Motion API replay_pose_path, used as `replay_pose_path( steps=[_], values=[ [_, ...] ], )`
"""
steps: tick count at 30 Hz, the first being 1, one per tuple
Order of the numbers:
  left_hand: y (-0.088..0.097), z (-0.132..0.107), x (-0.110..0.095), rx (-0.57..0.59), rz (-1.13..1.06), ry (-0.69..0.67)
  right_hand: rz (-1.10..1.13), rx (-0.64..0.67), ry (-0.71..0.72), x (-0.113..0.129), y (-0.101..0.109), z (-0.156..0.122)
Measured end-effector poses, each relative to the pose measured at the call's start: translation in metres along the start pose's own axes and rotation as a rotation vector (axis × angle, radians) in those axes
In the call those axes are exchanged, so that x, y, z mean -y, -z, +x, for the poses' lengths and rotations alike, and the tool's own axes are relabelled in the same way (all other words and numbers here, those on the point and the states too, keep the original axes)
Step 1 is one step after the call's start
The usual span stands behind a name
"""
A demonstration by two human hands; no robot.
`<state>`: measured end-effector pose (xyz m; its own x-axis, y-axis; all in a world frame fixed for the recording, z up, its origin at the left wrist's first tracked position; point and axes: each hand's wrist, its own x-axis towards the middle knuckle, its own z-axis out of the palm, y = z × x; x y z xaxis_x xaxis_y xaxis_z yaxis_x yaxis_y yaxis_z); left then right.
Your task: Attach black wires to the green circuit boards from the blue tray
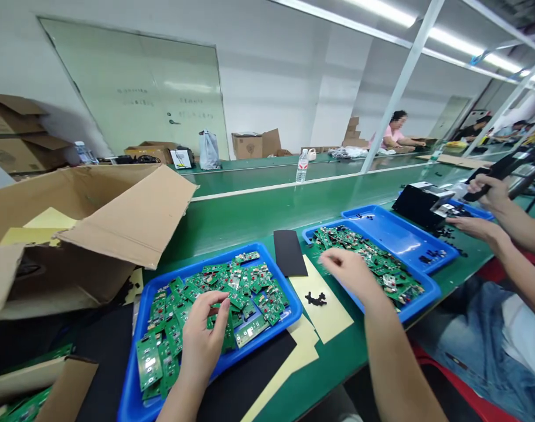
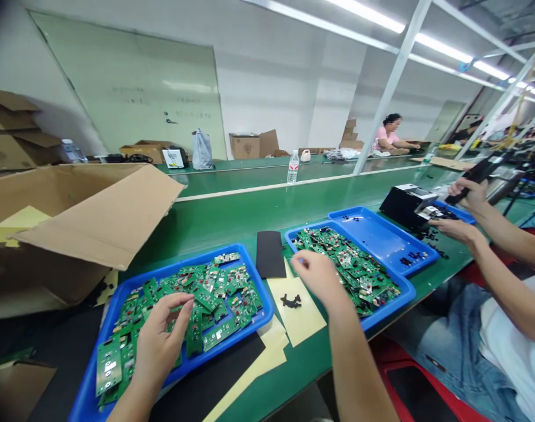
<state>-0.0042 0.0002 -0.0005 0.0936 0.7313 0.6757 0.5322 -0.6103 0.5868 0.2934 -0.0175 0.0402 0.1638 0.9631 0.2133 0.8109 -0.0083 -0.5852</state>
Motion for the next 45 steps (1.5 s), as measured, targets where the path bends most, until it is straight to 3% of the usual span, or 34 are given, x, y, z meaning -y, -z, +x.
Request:
replay_pose_path(
  steps=[3,6,9,13,15,17,19,22,26,32,36,40,43,45],
  values=[
    [0.000,0.001,-0.002,0.018,0.004,-0.041,-0.187,-0.093,-0.275,-0.045,0.032,0.014],
    [-0.002,0.000,-0.004,0.061,-0.006,-0.086,-0.296,-0.082,-0.423,-0.072,0.046,0.028],
    [-0.003,-0.002,-0.005,0.080,-0.005,-0.115,-0.329,-0.037,-0.471,-0.079,0.052,0.034],
    [-0.003,-0.003,-0.005,0.108,0.004,-0.079,-0.333,-0.057,-0.469,-0.063,0.055,0.025],
    [-0.003,-0.004,-0.005,0.118,-0.010,-0.057,-0.280,-0.042,-0.393,-0.042,0.049,0.016],
    [-0.004,-0.004,-0.007,0.139,-0.050,-0.021,-0.143,0.043,-0.228,-0.014,0.035,0.007],
    [-0.003,-0.005,-0.009,0.178,-0.124,0.037,0.194,0.222,0.102,0.017,0.014,-0.001],
    [-0.002,-0.007,-0.014,0.261,-0.295,0.161,0.491,0.401,0.414,0.059,-0.024,-0.012],
    [-0.001,-0.009,-0.018,0.326,-0.559,0.324,0.691,0.452,0.513,0.087,-0.063,-0.018],
    [-0.002,-0.008,-0.014,0.267,-0.557,0.516,0.657,0.366,0.519,0.081,-0.088,-0.018],
    [-0.001,-0.006,-0.017,0.396,-0.612,0.512,0.493,0.229,0.632,0.071,-0.093,-0.013],
    [0.002,-0.006,-0.023,0.487,-0.709,0.594,0.272,0.129,0.780,0.062,-0.095,-0.006],
    [0.003,-0.007,-0.024,0.498,-0.762,0.663,0.174,0.081,0.707,0.055,-0.093,-0.001],
    [0.001,-0.008,-0.023,0.461,-0.746,0.696,0.271,0.091,0.618,0.053,-0.090,-0.001]
  ],
)
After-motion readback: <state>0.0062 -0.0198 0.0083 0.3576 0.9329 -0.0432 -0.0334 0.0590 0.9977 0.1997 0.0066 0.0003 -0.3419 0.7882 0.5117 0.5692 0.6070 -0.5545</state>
